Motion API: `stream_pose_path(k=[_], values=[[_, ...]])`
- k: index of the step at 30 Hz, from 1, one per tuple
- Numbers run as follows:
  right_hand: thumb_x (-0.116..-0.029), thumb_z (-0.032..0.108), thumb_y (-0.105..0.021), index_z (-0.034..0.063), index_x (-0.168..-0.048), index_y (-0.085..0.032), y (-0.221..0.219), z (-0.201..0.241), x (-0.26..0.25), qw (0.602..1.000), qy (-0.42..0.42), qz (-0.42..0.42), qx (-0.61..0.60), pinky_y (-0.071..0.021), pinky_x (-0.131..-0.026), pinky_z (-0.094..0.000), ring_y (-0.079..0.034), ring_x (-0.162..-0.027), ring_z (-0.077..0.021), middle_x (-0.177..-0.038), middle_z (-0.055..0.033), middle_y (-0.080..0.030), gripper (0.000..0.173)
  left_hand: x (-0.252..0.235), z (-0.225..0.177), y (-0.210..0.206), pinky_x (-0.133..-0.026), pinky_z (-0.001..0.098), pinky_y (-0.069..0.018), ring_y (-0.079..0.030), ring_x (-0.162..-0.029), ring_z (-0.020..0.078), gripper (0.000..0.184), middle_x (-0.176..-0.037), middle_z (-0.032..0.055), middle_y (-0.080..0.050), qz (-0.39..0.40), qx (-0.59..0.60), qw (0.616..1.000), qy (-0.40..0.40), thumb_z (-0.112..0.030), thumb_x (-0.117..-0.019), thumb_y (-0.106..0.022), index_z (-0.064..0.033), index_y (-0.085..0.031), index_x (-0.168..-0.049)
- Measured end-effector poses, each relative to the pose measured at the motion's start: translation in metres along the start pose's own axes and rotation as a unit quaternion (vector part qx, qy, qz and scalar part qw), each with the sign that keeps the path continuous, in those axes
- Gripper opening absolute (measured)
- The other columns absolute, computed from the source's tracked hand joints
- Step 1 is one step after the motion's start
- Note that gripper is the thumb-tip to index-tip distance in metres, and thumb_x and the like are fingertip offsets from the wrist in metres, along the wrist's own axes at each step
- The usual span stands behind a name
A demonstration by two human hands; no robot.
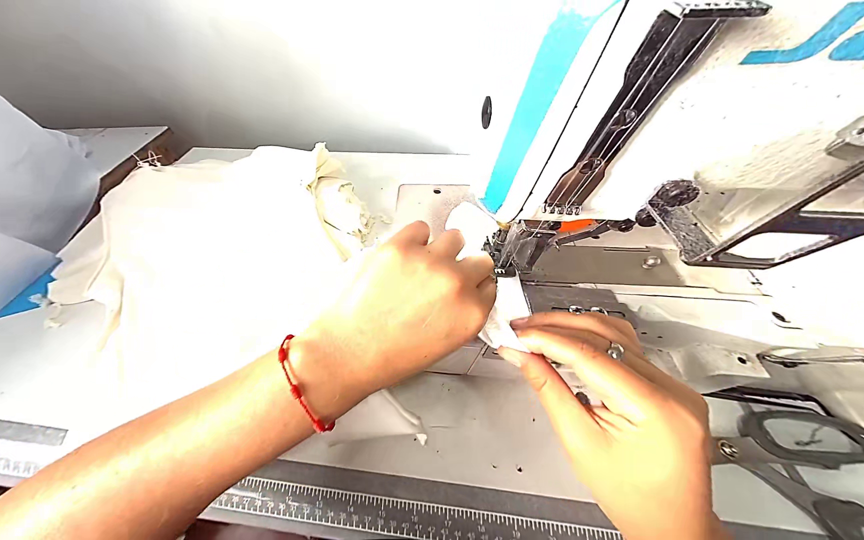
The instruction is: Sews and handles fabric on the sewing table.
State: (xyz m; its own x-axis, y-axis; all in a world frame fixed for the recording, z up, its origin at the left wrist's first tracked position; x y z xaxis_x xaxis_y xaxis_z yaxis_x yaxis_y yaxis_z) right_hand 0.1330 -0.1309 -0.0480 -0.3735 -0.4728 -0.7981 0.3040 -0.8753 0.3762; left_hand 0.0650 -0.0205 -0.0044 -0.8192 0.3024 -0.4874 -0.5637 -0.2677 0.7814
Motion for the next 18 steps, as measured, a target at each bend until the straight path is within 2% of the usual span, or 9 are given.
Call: stream_pose_path(k=[5,7,8,10,12,14,15,16,18], values=[[-0.0949,0.020,-0.068,0.0119,-0.093,-0.079,-0.004,0.001,-0.004,0.999,0.008,-0.003,0.042,-0.0489,-0.097,-0.0225,-0.067,-0.105,-0.0057,-0.098,0.0021,-0.076,0.014,-0.004,0.009,-0.009,-0.056,0.0386,-0.0427,-0.066,-0.072,0.0248,0.024,-0.095,0.0090,-0.077,0.000,0.001,1.000,0.008,0.001,-0.0889,-0.057,-0.0062,-0.079,-0.094],[-0.0961,0.024,-0.066,0.0136,-0.099,-0.080,0.004,-0.003,-0.008,0.997,0.005,0.016,0.073,-0.0542,-0.093,-0.0250,-0.068,-0.105,-0.0080,-0.104,0.0012,-0.076,0.017,-0.004,0.008,-0.011,-0.056,0.0382,-0.0434,-0.066,-0.073,0.0248,0.023,-0.096,0.0087,-0.077,0.003,-0.009,1.000,0.015,0.001,-0.0887,-0.058,-0.0065,-0.080,-0.094],[-0.0969,0.026,-0.064,0.0139,-0.102,-0.079,0.012,-0.008,-0.014,0.994,0.002,0.025,0.103,-0.0561,-0.091,-0.0299,-0.069,-0.104,-0.0115,-0.106,0.0000,-0.075,0.020,-0.004,0.008,-0.011,-0.056,0.0378,-0.0438,-0.066,-0.074,0.0245,0.023,-0.096,0.0083,-0.077,0.001,-0.012,1.000,0.019,0.001,-0.0886,-0.059,-0.0068,-0.080,-0.095],[-0.0979,0.022,-0.060,0.0090,-0.109,-0.078,0.027,-0.025,-0.035,0.983,-0.005,0.052,0.173,-0.0543,-0.092,-0.0488,-0.070,-0.108,-0.0264,-0.110,-0.0078,-0.075,0.025,-0.003,0.007,-0.011,-0.056,0.0374,-0.0444,-0.066,-0.073,0.0243,0.020,-0.091,0.0079,-0.076,-0.001,-0.012,1.000,0.027,0.001,-0.0871,-0.062,-0.0068,-0.079,-0.093],[-0.0950,0.008,-0.062,-0.0032,-0.109,-0.074,0.029,-0.052,-0.062,0.970,-0.026,0.102,0.217,-0.0457,-0.097,-0.0655,-0.066,-0.112,-0.0432,-0.111,-0.0221,-0.072,0.021,-0.006,0.009,-0.013,-0.054,0.0379,-0.0446,-0.066,-0.070,0.0257,0.013,-0.082,0.0088,-0.071,0.006,-0.003,0.999,0.048,0.002,-0.0851,-0.065,-0.0058,-0.076,-0.087],[-0.0961,0.004,-0.066,-0.0055,-0.106,-0.072,0.018,-0.079,-0.082,0.952,-0.051,0.176,0.244,-0.0412,-0.098,-0.0685,-0.064,-0.109,-0.0466,-0.107,-0.0260,-0.070,0.015,-0.012,0.020,-0.019,-0.055,0.0419,-0.0478,-0.068,-0.071,0.0297,0.008,-0.076,0.0118,-0.068,0.023,0.021,0.995,0.090,0.001,-0.0862,-0.067,-0.0038,-0.073,-0.084],[-0.0974,0.004,-0.065,-0.0061,-0.105,-0.072,0.012,-0.086,-0.089,0.943,-0.064,0.211,0.249,-0.0389,-0.098,-0.0693,-0.063,-0.108,-0.0478,-0.106,-0.0274,-0.070,0.015,-0.016,0.032,-0.024,-0.058,0.0474,-0.0504,-0.069,-0.074,0.0341,0.007,-0.077,0.0152,-0.068,0.030,0.041,0.992,0.117,0.001,-0.0878,-0.067,-0.0016,-0.073,-0.084],[-0.0990,0.005,-0.065,-0.0060,-0.106,-0.073,0.008,-0.090,-0.093,0.935,-0.073,0.238,0.251,-0.0375,-0.100,-0.0704,-0.063,-0.110,-0.0481,-0.106,-0.0278,-0.070,0.016,-0.020,0.049,-0.032,-0.063,0.0528,-0.0525,-0.071,-0.079,0.0378,0.008,-0.083,0.0181,-0.071,0.036,0.055,0.987,0.143,0.003,-0.0884,-0.066,0.0004,-0.073,-0.086],[-0.0995,0.006,-0.064,-0.0048,-0.104,-0.074,0.006,-0.089,-0.096,0.932,-0.058,0.255,0.249,-0.0390,-0.098,-0.0712,-0.064,-0.108,-0.0481,-0.105,-0.0274,-0.071,0.015,-0.027,0.085,-0.055,-0.069,0.0570,-0.0531,-0.071,-0.089,0.0406,0.015,-0.096,0.0193,-0.073,0.047,0.055,0.981,0.183,0.007,-0.0902,-0.061,0.0019,-0.075,-0.093]])
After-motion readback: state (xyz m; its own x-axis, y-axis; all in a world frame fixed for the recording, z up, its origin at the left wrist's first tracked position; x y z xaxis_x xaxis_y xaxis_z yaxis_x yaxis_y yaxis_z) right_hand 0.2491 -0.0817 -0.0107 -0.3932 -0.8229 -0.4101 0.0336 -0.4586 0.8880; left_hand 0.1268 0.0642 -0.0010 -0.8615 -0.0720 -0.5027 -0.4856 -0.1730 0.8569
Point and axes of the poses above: each hand's wrist, its own x-axis away from the middle knuckle, its own y-axis out of the back of the hand, z = x × y, the point moved 8 cm from there along -x, towards the middle knuckle
